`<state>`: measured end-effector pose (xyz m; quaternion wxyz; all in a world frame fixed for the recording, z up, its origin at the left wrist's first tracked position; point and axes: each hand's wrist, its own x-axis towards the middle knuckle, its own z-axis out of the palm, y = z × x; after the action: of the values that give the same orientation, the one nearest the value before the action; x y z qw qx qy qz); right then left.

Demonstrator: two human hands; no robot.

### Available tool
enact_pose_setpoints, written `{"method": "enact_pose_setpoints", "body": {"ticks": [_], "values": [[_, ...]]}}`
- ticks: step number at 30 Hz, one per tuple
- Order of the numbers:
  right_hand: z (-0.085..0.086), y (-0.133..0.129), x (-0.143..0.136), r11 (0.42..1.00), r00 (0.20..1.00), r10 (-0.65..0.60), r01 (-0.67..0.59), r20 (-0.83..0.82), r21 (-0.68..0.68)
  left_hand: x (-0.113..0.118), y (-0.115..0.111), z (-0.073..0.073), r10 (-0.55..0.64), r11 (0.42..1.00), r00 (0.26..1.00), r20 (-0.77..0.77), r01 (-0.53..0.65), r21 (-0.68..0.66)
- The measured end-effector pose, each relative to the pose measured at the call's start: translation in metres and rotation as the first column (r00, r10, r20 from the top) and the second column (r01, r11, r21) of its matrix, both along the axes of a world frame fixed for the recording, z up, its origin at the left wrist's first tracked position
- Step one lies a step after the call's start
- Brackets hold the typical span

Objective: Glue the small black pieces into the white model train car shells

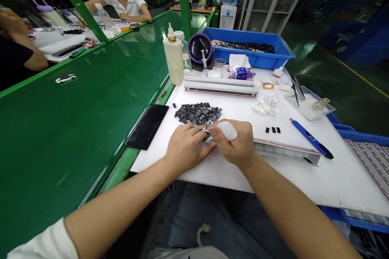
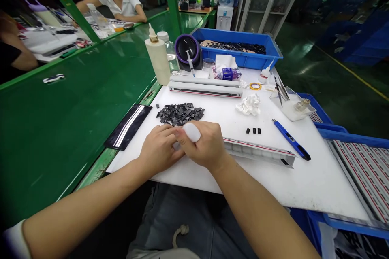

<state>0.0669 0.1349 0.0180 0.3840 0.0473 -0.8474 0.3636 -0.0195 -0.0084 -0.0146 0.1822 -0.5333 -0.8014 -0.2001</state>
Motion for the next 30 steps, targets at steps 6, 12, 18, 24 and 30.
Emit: {"method": "enact_pose_setpoints", "body": {"ticks": [6, 12, 18, 24, 30], "values": [[-0.0021, -0.0011, -0.0034, 1.000, 0.999, -0.008, 0.009, 0.031, -0.017, -0.0009, -0.0002, -0.0005, 0.001, 1.000, 1.000, -0.020, -0.001, -0.002], [-0.0026, -0.0019, -0.0043, 1.000, 1.000, -0.003, 0.004, 0.031, -0.027, -0.0020, -0.0004, -0.0025, -0.018, 1.000, 1.000, -0.008, 0.018, 0.010], [-0.0024, -0.0021, -0.0045, 0.999, 1.000, -0.009, 0.010, 0.028, -0.034, -0.0024, -0.0006, -0.0022, -0.020, 1.000, 1.000, -0.012, 0.020, 0.004], [-0.0030, -0.0030, -0.0049, 0.999, 0.999, -0.024, 0.026, 0.046, -0.041, -0.0033, 0.0003, -0.0019, -0.018, 1.000, 1.000, -0.010, 0.018, -0.012], [-0.0043, -0.0025, -0.0054, 0.999, 0.999, -0.011, 0.013, 0.043, -0.043, -0.0026, 0.0007, -0.0017, -0.025, 1.000, 1.000, -0.010, 0.025, -0.006]]}}
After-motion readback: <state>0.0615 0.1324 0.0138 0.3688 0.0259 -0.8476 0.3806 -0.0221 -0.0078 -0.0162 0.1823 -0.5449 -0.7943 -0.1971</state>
